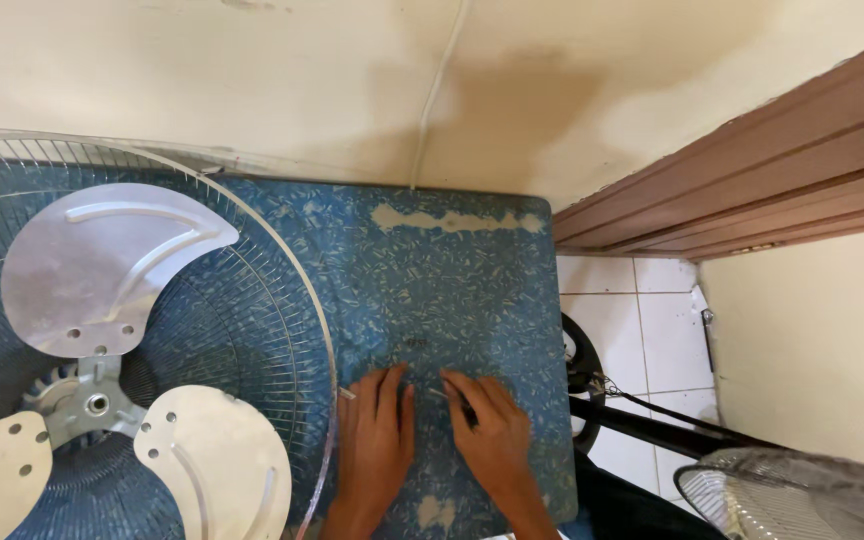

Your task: The person reassembles an electric fan by securing the motor housing with a screwdriver, then attaching and tightening the front protective grille. The person uses a screwdriver to fasten screws on the motor housing and grille.

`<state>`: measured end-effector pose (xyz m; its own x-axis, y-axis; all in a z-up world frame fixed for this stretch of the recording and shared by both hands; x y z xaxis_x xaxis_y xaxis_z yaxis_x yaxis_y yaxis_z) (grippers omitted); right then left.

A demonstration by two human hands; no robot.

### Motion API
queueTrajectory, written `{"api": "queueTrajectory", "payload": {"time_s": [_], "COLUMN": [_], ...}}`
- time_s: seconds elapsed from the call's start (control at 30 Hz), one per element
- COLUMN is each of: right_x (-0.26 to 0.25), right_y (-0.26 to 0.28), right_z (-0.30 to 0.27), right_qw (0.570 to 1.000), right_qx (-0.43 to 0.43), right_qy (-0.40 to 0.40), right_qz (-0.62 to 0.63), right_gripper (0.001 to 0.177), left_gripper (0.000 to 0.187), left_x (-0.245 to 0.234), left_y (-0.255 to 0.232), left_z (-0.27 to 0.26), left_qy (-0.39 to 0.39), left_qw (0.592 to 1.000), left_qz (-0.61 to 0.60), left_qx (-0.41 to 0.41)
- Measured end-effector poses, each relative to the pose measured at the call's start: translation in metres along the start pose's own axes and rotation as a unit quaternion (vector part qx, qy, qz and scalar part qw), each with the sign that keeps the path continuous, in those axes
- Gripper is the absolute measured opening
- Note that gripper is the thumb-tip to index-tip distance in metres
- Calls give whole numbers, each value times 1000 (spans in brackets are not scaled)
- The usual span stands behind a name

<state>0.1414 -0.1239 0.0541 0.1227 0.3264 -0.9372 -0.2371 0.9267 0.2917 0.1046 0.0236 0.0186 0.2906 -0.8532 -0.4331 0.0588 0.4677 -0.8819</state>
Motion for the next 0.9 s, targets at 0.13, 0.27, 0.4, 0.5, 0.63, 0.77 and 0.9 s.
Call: {"api": "queueTrajectory", "payload": {"time_s": [0.13, 0.27, 0.4, 0.5, 0.63, 0.77, 0.9], "right_x": [7, 12, 16, 22, 29, 30, 29], "right_y": [8, 13, 16, 16, 13, 12, 11], "right_z": [14, 27, 33, 36, 36, 34, 30], "right_qw": [997, 996, 996, 996, 996, 995, 994], "right_qx": [-56, -68, -70, -68, -66, -77, -79], "right_qy": [-44, -53, -37, -28, -15, -20, -27], "right_qz": [6, -16, -29, -48, -59, -61, -65], "right_gripper": [25, 31, 35, 34, 30, 26, 24], "left_gripper": [32, 35, 39, 42, 43, 43, 39], "left_x": [-1, 1, 8, 12, 16, 19, 16], "left_y": [2, 6, 10, 11, 14, 18, 13], "left_z": [14, 22, 23, 24, 23, 24, 24], "left_qy": [-16, -1, 31, 37, 47, 54, 35], "left_qw": [1000, 999, 997, 996, 994, 993, 996], "left_qz": [-5, 33, 54, 73, 86, 83, 70], "left_qx": [-2, -19, -39, -37, -45, -58, -47]}}
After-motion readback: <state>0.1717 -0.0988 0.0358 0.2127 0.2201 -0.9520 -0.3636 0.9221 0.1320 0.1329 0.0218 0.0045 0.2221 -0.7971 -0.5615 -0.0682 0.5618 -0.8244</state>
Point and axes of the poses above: each hand's wrist, its own z-axis towards the middle knuckle, its own x-axis out of the palm, y = z × x, the point moved 10 cm from there along z, towards the middle knuckle, and after that the axes turned 15 degrees about -z, right-handed, at the moved point
